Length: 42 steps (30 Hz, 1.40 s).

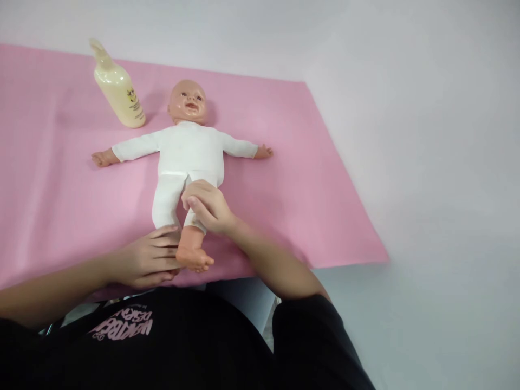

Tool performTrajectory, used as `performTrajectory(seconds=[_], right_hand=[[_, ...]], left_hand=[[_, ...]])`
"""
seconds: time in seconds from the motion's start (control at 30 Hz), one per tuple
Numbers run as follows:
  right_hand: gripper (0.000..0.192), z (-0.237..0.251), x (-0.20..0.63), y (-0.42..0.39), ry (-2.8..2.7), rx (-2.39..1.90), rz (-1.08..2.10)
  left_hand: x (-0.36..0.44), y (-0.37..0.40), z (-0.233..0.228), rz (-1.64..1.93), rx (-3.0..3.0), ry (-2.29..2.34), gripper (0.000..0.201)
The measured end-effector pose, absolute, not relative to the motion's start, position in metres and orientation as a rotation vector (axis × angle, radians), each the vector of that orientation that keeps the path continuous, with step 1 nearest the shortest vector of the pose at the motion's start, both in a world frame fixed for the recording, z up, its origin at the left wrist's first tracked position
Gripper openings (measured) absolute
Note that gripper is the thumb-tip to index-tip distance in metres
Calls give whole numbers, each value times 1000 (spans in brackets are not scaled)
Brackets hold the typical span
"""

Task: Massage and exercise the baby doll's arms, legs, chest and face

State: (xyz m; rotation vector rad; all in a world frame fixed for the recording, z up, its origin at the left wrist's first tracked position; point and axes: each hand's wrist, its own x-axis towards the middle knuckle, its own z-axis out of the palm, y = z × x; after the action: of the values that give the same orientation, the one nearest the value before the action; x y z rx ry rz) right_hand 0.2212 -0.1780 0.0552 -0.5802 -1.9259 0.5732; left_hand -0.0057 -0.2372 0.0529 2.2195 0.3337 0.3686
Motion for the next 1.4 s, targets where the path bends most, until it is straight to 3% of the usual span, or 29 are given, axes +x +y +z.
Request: performTrajectory(seconds=[0.13,0.23,0.6,0.73,1.0,1.27,1.4], right_hand=[[56,47,224,-179,-1941,-383,270],[51,41,226,-181,-2135,-272,45],[38,44,215,-198,-2293,-230,-225],[34,45,214,-197,-2365,-265,-164],[53,46,210,-201,-2222,-250,46],[45,45,210,-202,-2180,-180,43],[32,44,211,-203,-2175,-65,-36]], left_hand=[[-14,-238,51,634,2208,470,31],[-20,-240,51,728,2231,559,30],[-17,-235,45,700,2217,685,27],[-13,-233,47,618,2319,631,29],[-13,-230,52,601,2307,698,17],[-13,-235,50,714,2463,558,29],[-13,-238,47,791,2539,552,30]])
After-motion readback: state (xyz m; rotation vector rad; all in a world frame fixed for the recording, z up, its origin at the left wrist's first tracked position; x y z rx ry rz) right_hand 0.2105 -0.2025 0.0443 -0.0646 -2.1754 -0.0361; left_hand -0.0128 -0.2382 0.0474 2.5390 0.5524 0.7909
